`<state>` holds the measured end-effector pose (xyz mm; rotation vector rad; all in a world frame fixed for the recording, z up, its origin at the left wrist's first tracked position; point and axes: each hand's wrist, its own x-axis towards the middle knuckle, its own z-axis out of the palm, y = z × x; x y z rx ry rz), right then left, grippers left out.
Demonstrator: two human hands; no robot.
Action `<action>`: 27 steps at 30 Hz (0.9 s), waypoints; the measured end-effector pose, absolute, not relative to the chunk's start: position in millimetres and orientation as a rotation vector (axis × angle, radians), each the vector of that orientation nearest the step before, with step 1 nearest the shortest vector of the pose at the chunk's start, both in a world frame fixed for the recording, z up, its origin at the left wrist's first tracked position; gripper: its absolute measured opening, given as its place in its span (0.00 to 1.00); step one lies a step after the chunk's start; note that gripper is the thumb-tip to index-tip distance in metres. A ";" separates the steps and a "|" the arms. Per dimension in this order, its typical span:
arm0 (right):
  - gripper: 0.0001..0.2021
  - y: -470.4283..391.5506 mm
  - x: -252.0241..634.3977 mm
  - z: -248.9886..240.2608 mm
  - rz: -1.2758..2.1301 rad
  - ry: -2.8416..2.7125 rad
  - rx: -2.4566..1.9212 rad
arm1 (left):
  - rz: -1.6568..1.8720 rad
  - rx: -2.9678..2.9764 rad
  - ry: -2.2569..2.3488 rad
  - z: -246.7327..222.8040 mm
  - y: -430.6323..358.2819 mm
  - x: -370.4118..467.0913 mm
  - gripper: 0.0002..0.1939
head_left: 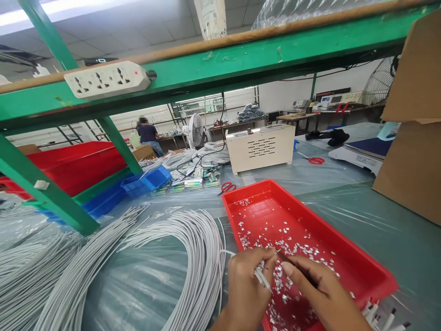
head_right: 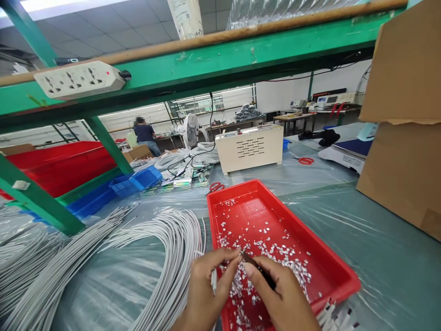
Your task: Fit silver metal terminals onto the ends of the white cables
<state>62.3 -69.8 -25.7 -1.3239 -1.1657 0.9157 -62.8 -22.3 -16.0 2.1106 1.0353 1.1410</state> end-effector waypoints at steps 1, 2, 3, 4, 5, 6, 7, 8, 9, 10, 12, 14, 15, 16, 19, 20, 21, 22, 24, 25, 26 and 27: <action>0.12 -69.6 62.6 -26.2 0.901 -1.143 -1.324 | 1.151 2.089 1.027 -16.0 -22.3 -62.5 0.07; 0.11 -69.2 63.3 -27.0 0.882 -1.107 -1.328 | 1.161 2.062 1.017 -16.0 -22.2 -62.0 0.07; 0.10 -68.7 64.0 -27.9 0.863 -1.063 -1.335 | 1.166 2.035 1.009 -16.1 -22.2 -61.3 0.07; 0.10 -67.9 64.8 -28.9 0.847 -1.019 -1.339 | 1.169 2.015 1.005 -16.3 -22.4 -60.5 0.07; 0.11 -67.1 65.3 -29.9 0.838 -0.977 -1.335 | 1.170 2.007 1.004 -16.8 -22.7 -59.7 0.07; 0.11 -66.1 65.6 -30.8 0.840 -0.932 -1.319 | 1.175 2.010 1.003 -17.6 -23.2 -58.8 0.06; 0.11 -65.3 65.5 -31.5 0.853 -0.882 -1.291 | 1.186 2.022 1.002 -18.8 -23.8 -58.0 0.06; 0.11 -64.5 65.1 -32.1 0.874 -0.837 -1.256 | 1.202 2.042 0.997 -20.3 -24.5 -57.2 0.06; 0.11 -63.8 64.4 -32.6 0.894 -0.799 -1.226 | 1.227 2.068 0.993 -22.0 -25.2 -56.4 0.06; 0.10 -63.2 63.6 -32.9 0.912 -0.767 -1.205 | 1.255 2.102 0.988 -23.9 -25.9 -55.7 0.06; 0.10 -62.6 62.5 -33.5 0.936 -0.732 -1.187 | 1.311 2.180 0.985 -27.7 -27.1 -54.3 0.07; 0.10 -62.2 62.2 -34.2 0.947 -0.725 -1.190 | 1.356 2.254 0.988 -30.8 -27.8 -52.9 0.08; 0.10 -62.1 62.5 -34.6 0.952 -0.722 -1.192 | 1.378 2.281 0.989 -32.0 -28.1 -52.3 0.08; 0.09 -62.0 62.8 -35.0 0.958 -0.721 -1.193 | 1.397 2.298 0.988 -33.1 -28.2 -51.8 0.08; 0.09 -61.5 63.8 -36.0 0.963 -0.713 -1.205 | 1.421 2.321 0.969 -35.5 -28.3 -51.0 0.07; 0.09 -61.4 64.0 -36.2 0.962 -0.708 -1.209 | 1.421 2.323 0.961 -36.0 -28.3 -50.9 0.07; 0.08 -61.2 64.1 -36.3 0.960 -0.703 -1.212 | 1.419 2.324 0.959 -36.4 -28.4 -50.9 0.07; 0.08 -61.1 64.1 -36.4 0.958 -0.699 -1.215 | 1.414 2.326 0.960 -36.7 -28.5 -50.9 0.07; 0.08 -61.0 64.0 -36.1 0.955 -0.693 -1.220 | 1.393 2.332 0.968 -36.8 -28.8 -50.8 0.07; 0.07 -61.1 64.1 -35.9 0.953 -0.691 -1.224 | 1.376 2.336 0.975 -36.8 -29.0 -50.6 0.07; 0.07 -61.1 64.1 -35.5 0.949 -0.688 -1.229 | 1.358 2.333 0.982 -36.6 -29.2 -50.3 0.07; 0.08 -61.1 64.2 -35.0 0.945 -0.684 -1.234 | 1.341 2.321 0.982 -36.5 -29.3 -49.9 0.07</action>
